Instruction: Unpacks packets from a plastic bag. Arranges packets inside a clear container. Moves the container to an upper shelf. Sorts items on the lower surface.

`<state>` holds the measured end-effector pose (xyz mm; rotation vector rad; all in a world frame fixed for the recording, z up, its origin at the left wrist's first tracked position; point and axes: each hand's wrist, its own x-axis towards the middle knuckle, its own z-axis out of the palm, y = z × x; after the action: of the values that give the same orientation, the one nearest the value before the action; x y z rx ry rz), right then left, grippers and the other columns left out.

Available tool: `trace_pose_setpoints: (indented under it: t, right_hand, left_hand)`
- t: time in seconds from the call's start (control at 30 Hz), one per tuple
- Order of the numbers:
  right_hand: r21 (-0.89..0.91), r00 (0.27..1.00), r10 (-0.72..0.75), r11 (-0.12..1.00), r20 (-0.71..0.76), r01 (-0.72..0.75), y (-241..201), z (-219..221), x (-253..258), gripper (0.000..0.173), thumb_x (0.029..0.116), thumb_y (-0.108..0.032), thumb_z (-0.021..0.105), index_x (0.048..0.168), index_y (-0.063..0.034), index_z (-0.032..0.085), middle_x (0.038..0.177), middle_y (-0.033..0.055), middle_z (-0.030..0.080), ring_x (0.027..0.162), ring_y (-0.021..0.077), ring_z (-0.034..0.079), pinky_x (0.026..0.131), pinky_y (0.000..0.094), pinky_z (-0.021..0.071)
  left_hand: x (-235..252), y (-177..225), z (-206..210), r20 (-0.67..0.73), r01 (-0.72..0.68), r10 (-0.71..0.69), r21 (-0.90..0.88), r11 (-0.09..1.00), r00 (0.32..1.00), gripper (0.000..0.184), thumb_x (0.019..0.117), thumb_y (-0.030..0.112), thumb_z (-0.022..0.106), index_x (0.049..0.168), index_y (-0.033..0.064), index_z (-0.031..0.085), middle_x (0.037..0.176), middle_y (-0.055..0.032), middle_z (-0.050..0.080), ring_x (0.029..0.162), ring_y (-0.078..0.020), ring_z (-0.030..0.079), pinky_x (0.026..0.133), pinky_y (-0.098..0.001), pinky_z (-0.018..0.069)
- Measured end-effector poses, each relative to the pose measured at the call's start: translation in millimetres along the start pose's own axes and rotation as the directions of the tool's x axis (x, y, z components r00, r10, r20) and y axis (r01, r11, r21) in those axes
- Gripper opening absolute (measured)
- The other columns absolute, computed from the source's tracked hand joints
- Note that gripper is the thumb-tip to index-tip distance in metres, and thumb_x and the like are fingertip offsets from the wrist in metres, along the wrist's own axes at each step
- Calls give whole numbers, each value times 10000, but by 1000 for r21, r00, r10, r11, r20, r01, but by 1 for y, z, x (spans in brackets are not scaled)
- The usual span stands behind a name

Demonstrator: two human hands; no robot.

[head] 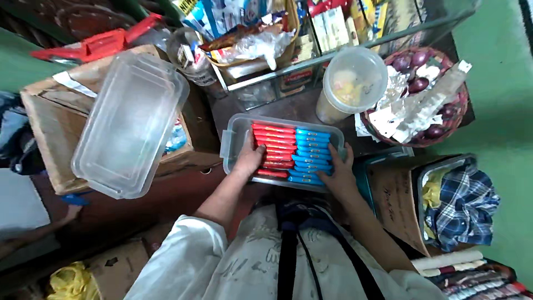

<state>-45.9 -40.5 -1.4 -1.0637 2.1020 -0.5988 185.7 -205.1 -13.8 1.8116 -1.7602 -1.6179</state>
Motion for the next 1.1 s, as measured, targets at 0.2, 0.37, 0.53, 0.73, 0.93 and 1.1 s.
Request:
trace_pose_setpoints:
  t: [0.2, 0.37, 0.53, 0.73, 0.93, 1.1]
  right_hand:
    - [50, 987, -117, 991, -109, 123, 5, 0, -2, 867, 897, -291, 753, 1626, -143, 308, 1689, 264, 101, 1366, 421, 499, 964, 506, 563]
    - [26, 927, -187, 978, -324, 206, 5, 7, -18, 748, 905, -215, 713, 1562, -33, 406, 1645, 307, 215, 1422, 429, 434, 1058, 513, 504]
    - [26, 953, -154, 986, -262, 167, 4, 16, -28, 722, 930, -209, 703, 1575, -82, 404, 1655, 280, 218, 1449, 422, 409, 1066, 522, 503]
    - [6, 959, -127, 991, -255, 133, 0, 9, -32, 664, 938, -192, 691, 1550, -103, 451, 1650, 256, 256, 1413, 396, 465, 1046, 502, 517]
    - [198, 971, -34, 977, -236, 82, 7, 7, -37, 656, 1025, -269, 592, 1594, -61, 339, 1606, 234, 365, 1435, 335, 451, 1142, 490, 435]
    - [526, 977, 17, 845, -212, 99, 9, 5, -37, 595, 1121, -380, 278, 1597, -25, 308, 1594, 178, 417, 1433, 215, 463, 1181, 397, 400]
  left_hand:
    - [-63, -6, -55, -432, -380, 354, 28, 925, 830, 587, 998, 185, 613, 1534, 60, 408, 1552, -160, 445, 1375, -250, 511, 1092, -448, 496]
    - [-114, -27, -125, -472, -295, -538, -875, 385, 699, 452, 1069, 389, 498, 1379, 69, 420, 1128, -124, 569, 894, -207, 645, 761, -373, 585]
    - [-118, -74, -182, -391, -423, -602, -901, 96, 696, 573, 1064, 530, 406, 1494, 153, 359, 1324, -155, 582, 1052, -263, 676, 812, -400, 603]
    - [-130, -84, -187, -540, -582, -496, -809, 83, 680, 223, 1113, 221, 348, 1206, 65, 477, 1021, -95, 673, 896, -189, 717, 794, -349, 621]
    - [-168, -98, -162, -580, -563, -140, -813, 145, 802, 320, 1118, 219, 315, 986, 154, 599, 810, 19, 716, 741, -86, 723, 721, -252, 634]
    - [-146, -78, -104, -256, -256, 62, -860, 442, 965, 191, 1005, 64, 437, 1121, 110, 583, 846, -43, 749, 720, -154, 734, 673, -313, 634]
